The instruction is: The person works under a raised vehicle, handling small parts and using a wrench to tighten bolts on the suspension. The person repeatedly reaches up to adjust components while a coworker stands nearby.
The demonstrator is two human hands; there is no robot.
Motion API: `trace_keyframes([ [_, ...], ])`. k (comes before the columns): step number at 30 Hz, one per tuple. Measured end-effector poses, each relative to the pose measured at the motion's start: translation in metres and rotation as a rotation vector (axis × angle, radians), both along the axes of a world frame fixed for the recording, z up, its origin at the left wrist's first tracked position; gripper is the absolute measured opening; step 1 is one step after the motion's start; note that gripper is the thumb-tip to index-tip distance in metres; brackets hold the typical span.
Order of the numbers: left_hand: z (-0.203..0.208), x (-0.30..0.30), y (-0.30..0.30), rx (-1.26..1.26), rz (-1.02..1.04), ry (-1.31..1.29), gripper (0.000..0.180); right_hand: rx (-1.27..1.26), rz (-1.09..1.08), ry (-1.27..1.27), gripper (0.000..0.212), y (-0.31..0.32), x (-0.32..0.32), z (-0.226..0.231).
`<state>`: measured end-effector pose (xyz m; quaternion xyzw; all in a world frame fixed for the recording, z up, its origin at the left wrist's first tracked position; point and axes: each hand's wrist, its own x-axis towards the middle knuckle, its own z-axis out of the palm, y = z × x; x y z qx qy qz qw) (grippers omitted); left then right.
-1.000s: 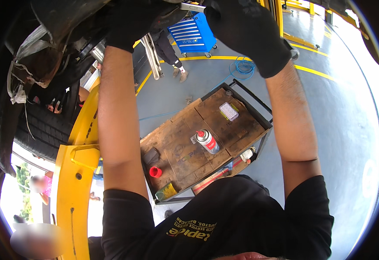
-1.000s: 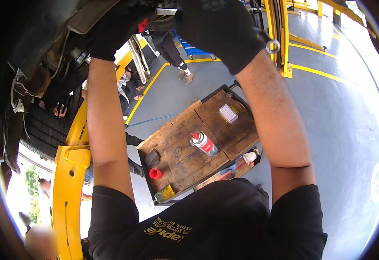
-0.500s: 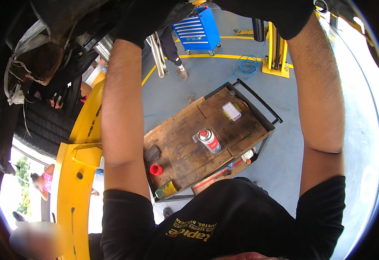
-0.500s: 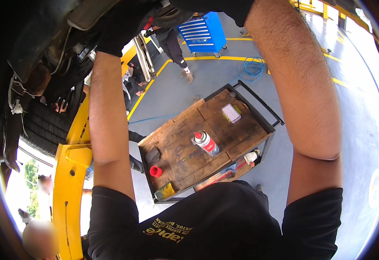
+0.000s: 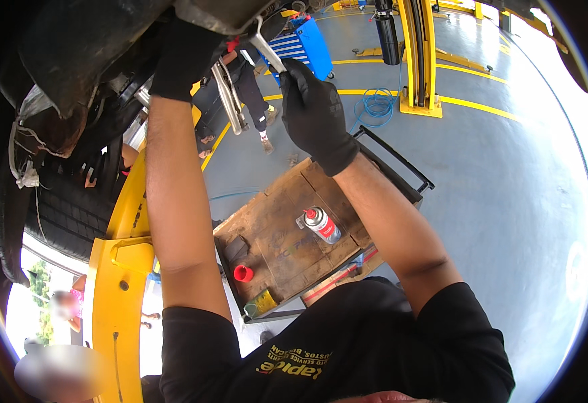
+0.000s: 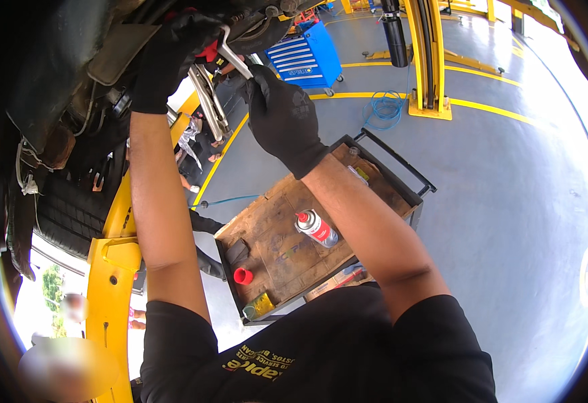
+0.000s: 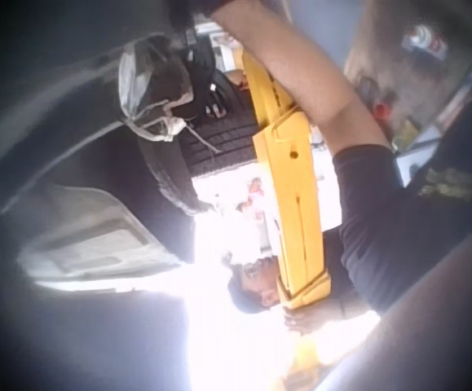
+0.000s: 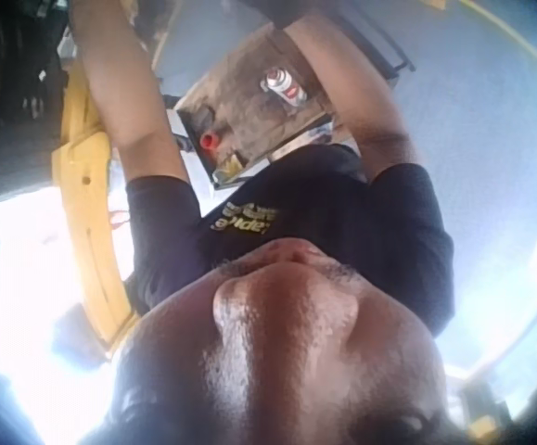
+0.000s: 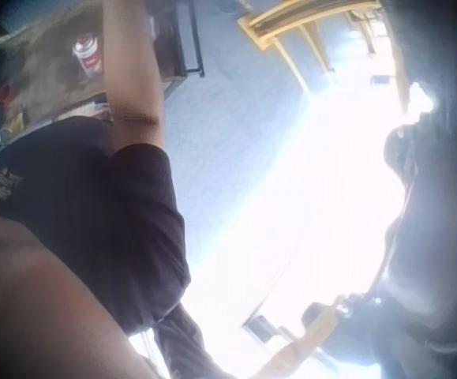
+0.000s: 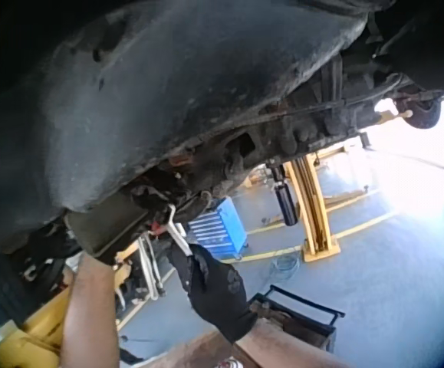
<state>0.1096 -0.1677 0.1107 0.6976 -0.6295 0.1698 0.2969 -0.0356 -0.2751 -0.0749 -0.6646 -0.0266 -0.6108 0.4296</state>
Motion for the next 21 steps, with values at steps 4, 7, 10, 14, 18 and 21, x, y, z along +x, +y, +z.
trace_keyframes([
  [4,-0.006,0.014,0.010,-0.039,0.004,0.002,0.031,-0.333,-0.352,0.110,0.016,-0.034,-0.034,0.028],
  [7,-0.002,0.008,0.012,-0.013,0.083,-0.291,0.033,-0.648,-0.587,-0.033,0.012,-0.064,-0.056,0.058],
  [10,-0.004,0.009,0.002,-0.041,0.093,-0.258,0.033,-0.913,-0.634,-0.041,0.014,-0.094,-0.068,0.091],
  [14,-0.003,0.008,-0.007,-0.091,0.093,-0.258,0.034,-1.033,-0.640,0.025,0.022,-0.097,-0.086,0.138],
  [18,-0.003,0.003,-0.009,-0.141,0.092,-0.267,0.035,-1.072,-0.725,-0.186,0.024,-0.088,-0.086,0.158],
  [21,-0.004,-0.005,-0.009,-0.179,0.096,-0.295,0.036,-1.091,-0.759,-0.111,0.024,-0.077,-0.092,0.155],
])
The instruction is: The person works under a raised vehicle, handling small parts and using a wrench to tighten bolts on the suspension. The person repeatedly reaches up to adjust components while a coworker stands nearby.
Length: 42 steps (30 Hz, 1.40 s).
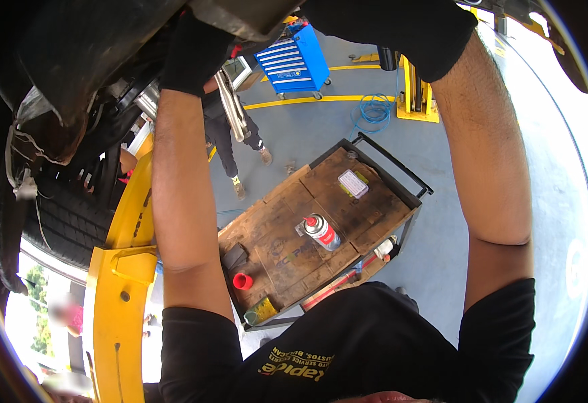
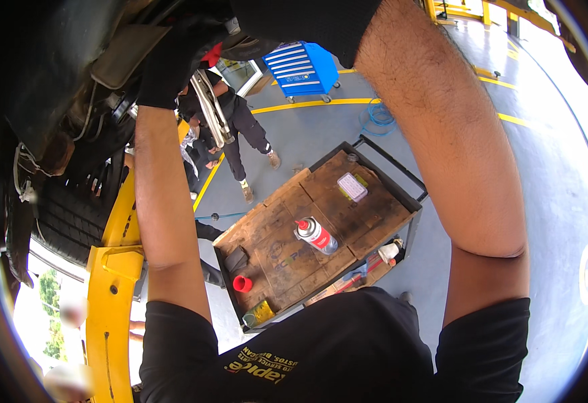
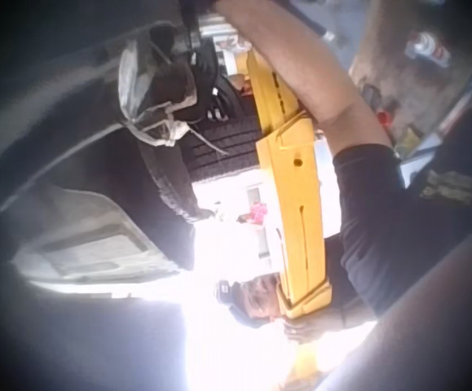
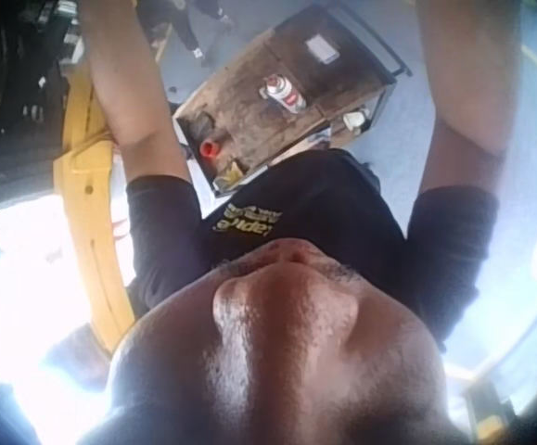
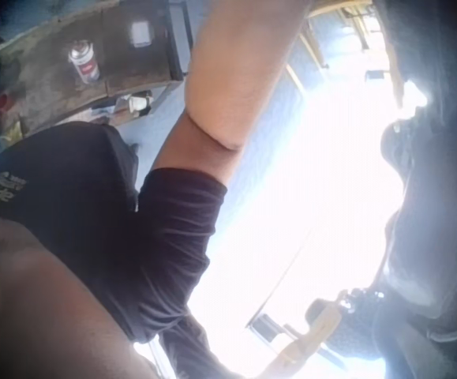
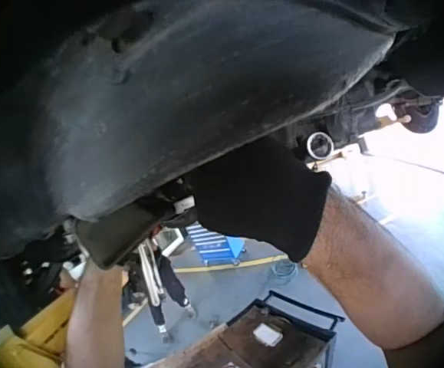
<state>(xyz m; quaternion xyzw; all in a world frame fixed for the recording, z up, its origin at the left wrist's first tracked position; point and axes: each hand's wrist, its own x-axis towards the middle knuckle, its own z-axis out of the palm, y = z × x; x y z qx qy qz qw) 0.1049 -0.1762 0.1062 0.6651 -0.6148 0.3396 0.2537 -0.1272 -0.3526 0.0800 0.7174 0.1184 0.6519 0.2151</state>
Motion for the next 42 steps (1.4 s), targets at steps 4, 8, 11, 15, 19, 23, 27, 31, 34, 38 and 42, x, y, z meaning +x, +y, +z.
trace_keyframes([
  [4,-0.009,-0.018,-0.011,-0.065,0.013,-0.084,0.037,0.144,0.131,0.072,0.024,0.005,0.007,-0.020],
  [8,-0.025,-0.026,-0.023,-0.148,0.114,-0.210,0.038,0.489,0.180,0.080,0.017,0.005,0.054,-0.109],
  [11,-0.043,-0.016,-0.036,-0.235,0.235,-0.339,0.039,0.944,0.602,0.140,0.016,0.043,0.083,-0.141],
  [15,-0.066,0.062,-0.013,-0.227,0.122,-0.095,0.033,1.056,0.791,0.272,0.016,0.060,0.083,-0.138],
  [19,-0.056,0.041,-0.015,-0.299,0.071,-0.282,0.042,0.946,0.711,0.282,0.017,0.042,0.076,-0.136],
  [23,-0.040,-0.015,-0.011,-0.262,0.089,-0.097,0.044,0.742,0.470,0.377,0.019,0.012,0.056,-0.111],
  [27,-0.031,-0.014,-0.013,-0.217,0.121,-0.129,0.040,0.123,-0.001,0.128,0.021,-0.025,0.048,-0.087],
  [31,-0.030,-0.008,-0.017,-0.184,0.160,-0.188,0.037,0.368,-0.342,0.595,0.033,-0.016,0.013,-0.040],
  [34,-0.033,-0.004,-0.021,-0.161,0.197,-0.255,0.034,0.433,-0.479,0.814,0.040,-0.020,0.010,-0.015],
  [38,-0.038,0.007,-0.021,-0.126,0.283,-0.385,0.030,0.182,-0.597,0.564,0.036,-0.025,0.011,-0.030],
  [42,-0.038,0.017,-0.019,-0.182,0.305,-0.601,0.029,0.273,-0.111,0.267,0.018,-0.023,0.035,-0.066],
])
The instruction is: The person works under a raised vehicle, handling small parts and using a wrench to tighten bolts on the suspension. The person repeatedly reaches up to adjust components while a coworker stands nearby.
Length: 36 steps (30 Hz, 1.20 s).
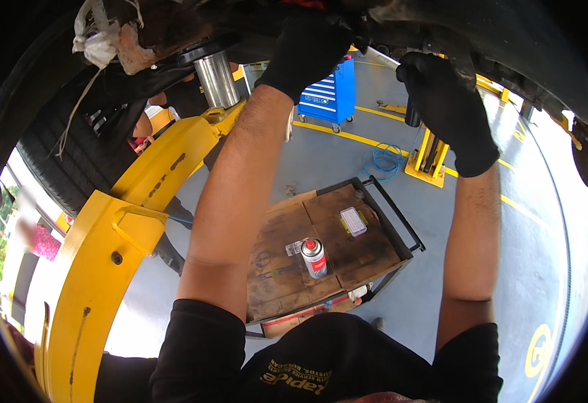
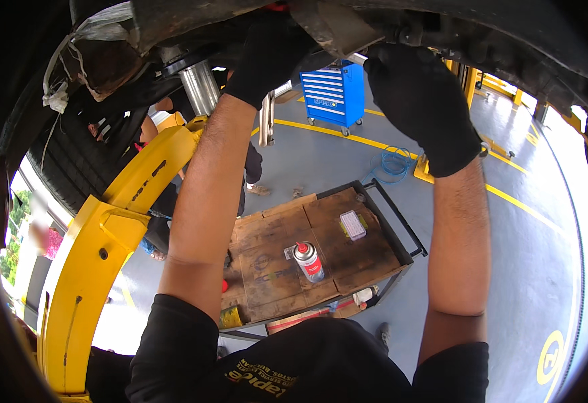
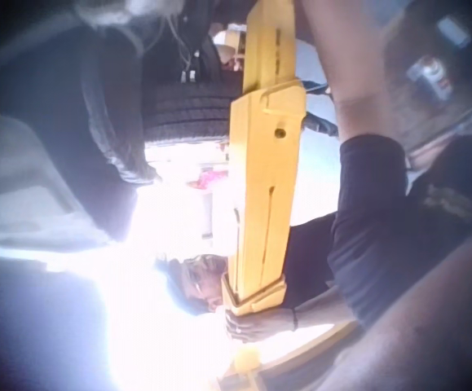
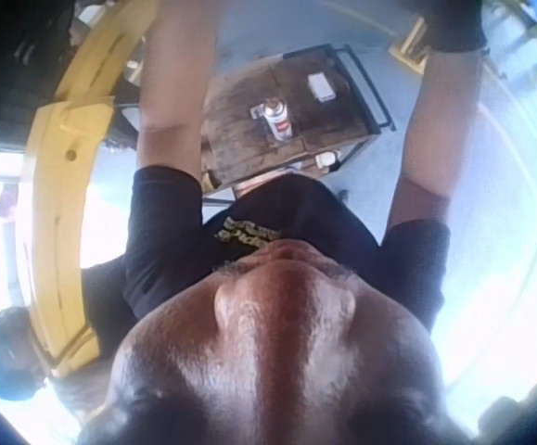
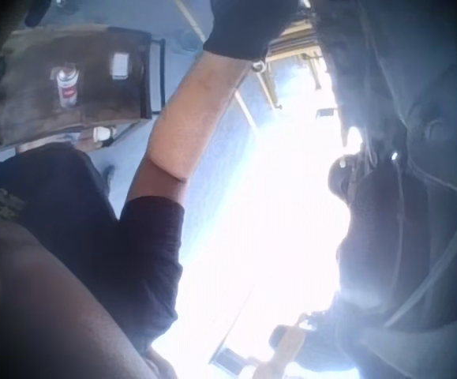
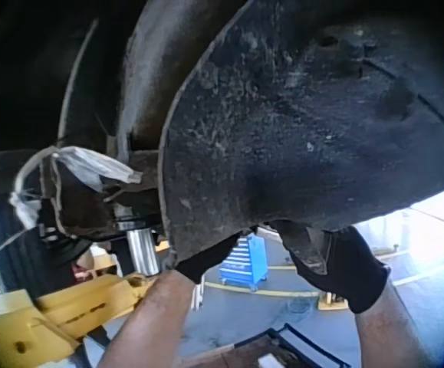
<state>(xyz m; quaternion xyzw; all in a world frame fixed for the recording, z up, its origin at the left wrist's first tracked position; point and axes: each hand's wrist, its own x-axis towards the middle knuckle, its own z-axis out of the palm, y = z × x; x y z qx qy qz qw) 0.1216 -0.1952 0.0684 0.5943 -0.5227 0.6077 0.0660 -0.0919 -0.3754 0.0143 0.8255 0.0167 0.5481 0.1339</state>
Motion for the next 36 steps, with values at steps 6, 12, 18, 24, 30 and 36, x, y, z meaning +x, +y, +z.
trace_keyframes([
  [6,0.014,0.007,0.005,-0.025,-0.123,-0.031,0.033,1.019,0.786,-0.252,0.014,0.096,0.083,-0.081],
  [12,0.006,-0.055,0.023,0.034,-0.441,0.669,0.032,0.850,0.681,-0.247,0.015,0.086,0.064,-0.077],
  [18,0.003,0.000,0.019,0.042,-0.317,0.965,0.042,0.146,0.281,-0.215,0.012,0.023,0.009,-0.027],
  [24,-0.007,-0.001,0.002,-0.001,-0.408,0.930,0.039,0.031,0.082,0.000,0.013,0.009,-0.030,0.015],
  [30,0.002,-0.014,0.003,0.018,-0.421,0.876,0.036,0.676,0.540,-0.164,0.020,0.053,0.048,-0.063],
  [36,0.008,-0.015,0.011,0.064,-0.399,0.894,0.033,1.007,0.925,-0.389,0.014,0.108,0.094,-0.094],
])
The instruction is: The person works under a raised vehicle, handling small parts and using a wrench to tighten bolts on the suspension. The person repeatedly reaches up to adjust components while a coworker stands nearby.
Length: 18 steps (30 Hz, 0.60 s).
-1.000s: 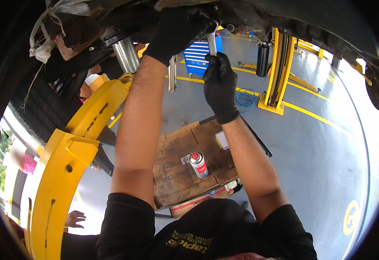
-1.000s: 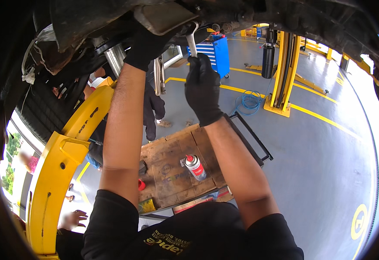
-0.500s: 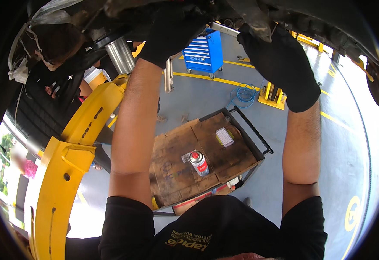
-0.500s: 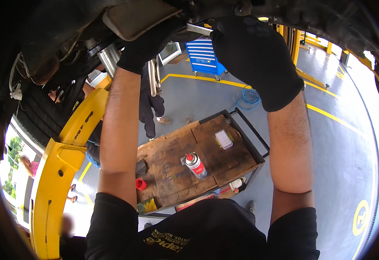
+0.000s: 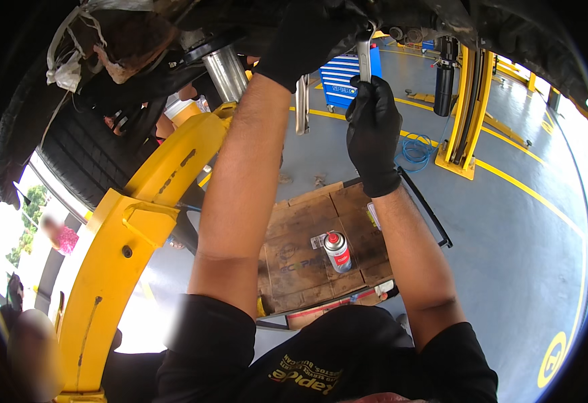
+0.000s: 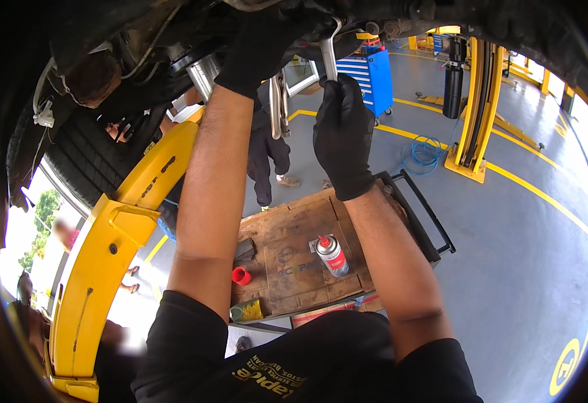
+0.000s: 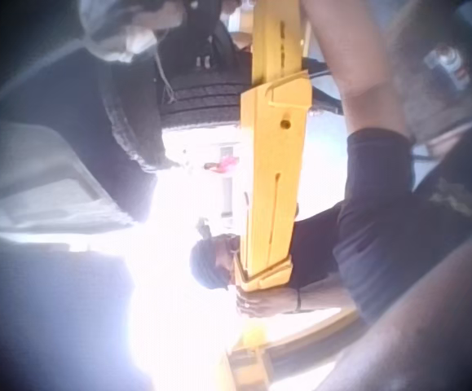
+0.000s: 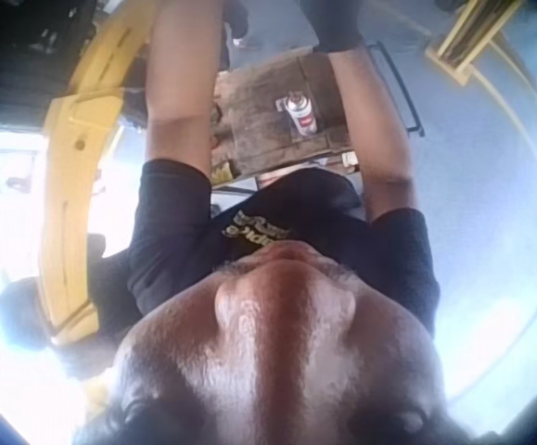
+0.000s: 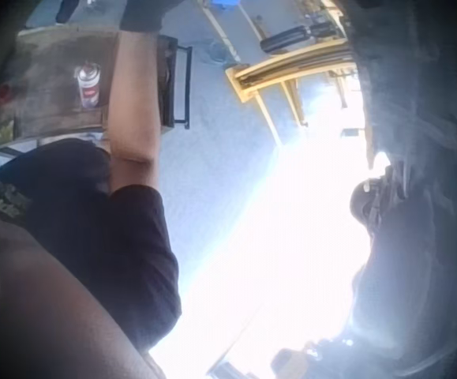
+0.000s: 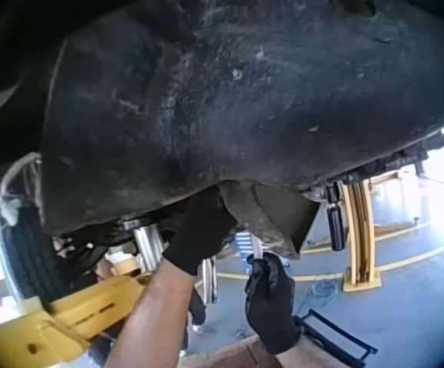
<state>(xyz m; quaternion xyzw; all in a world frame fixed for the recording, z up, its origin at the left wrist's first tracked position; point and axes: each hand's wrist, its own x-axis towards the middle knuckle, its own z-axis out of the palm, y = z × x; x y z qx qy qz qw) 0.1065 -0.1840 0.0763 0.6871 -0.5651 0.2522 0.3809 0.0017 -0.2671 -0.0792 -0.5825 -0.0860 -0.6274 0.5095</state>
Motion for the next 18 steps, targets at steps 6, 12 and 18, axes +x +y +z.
trace_keyframes([
  [6,-0.001,0.002,0.002,0.014,0.002,-0.009,0.030,-0.373,-0.345,0.228,0.011,-0.052,-0.058,0.025],
  [12,0.001,-0.002,0.002,0.023,0.028,-0.037,0.028,-0.972,-0.824,0.389,0.019,-0.104,-0.110,0.089],
  [18,-0.003,0.001,0.000,0.014,0.053,-0.050,0.026,-0.758,-0.645,0.653,0.019,-0.090,-0.119,0.111],
])
